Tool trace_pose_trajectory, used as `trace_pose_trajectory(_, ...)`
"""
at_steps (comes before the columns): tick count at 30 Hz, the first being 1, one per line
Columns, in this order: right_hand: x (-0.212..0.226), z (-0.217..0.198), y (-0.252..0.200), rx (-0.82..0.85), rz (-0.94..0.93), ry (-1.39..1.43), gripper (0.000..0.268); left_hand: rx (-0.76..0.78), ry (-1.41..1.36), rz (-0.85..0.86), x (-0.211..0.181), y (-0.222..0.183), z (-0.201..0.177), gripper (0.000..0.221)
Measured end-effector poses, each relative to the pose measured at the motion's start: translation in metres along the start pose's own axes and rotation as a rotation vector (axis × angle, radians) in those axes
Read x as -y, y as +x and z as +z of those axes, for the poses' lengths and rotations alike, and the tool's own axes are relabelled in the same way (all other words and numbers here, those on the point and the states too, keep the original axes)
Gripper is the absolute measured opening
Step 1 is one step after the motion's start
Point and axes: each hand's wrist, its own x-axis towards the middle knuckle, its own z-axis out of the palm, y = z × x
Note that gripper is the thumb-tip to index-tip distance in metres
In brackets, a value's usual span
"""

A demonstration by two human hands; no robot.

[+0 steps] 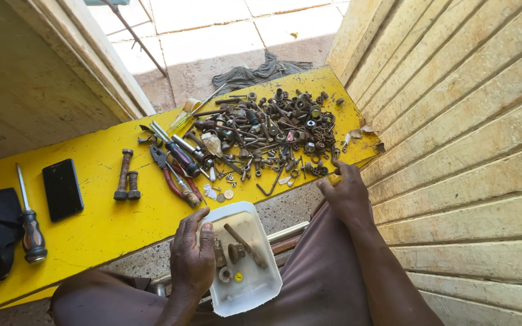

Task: The person sits at a yellow workbench and sorts a pile of small metal parts, including bolts, nuts, washers, and threaded rods. They pick items from the table, examine them, and place selected pieces into a white plastic container held in their lap.

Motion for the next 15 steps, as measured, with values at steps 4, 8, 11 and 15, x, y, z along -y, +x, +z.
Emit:
trace_pose_trajectory(4,-0.007,0.02,0.021,0.032,-0.08,0.054,0.072,0.011,-0.019,0.024,0.001,0.002,0.001,0.046)
trace_pose_trajectory(8,-0.007,0.04,0.051,0.029,-0.211,0.023,0.057,0.023,0.027,-0.032,-0.001,0.002,0.001,0.047)
trace_pose_trajectory(11,0.005,0.042,0.056,0.097,-0.243,-0.037,0.055,0.029,0.034,-0.044,-0.003,0.001,0.0,0.047)
trace_pose_trajectory(15,-0.007,0.057,0.069,0.041,-0.337,-0.093,0.051,0.025,0.029,-0.032,0.001,0.003,0.002,0.046)
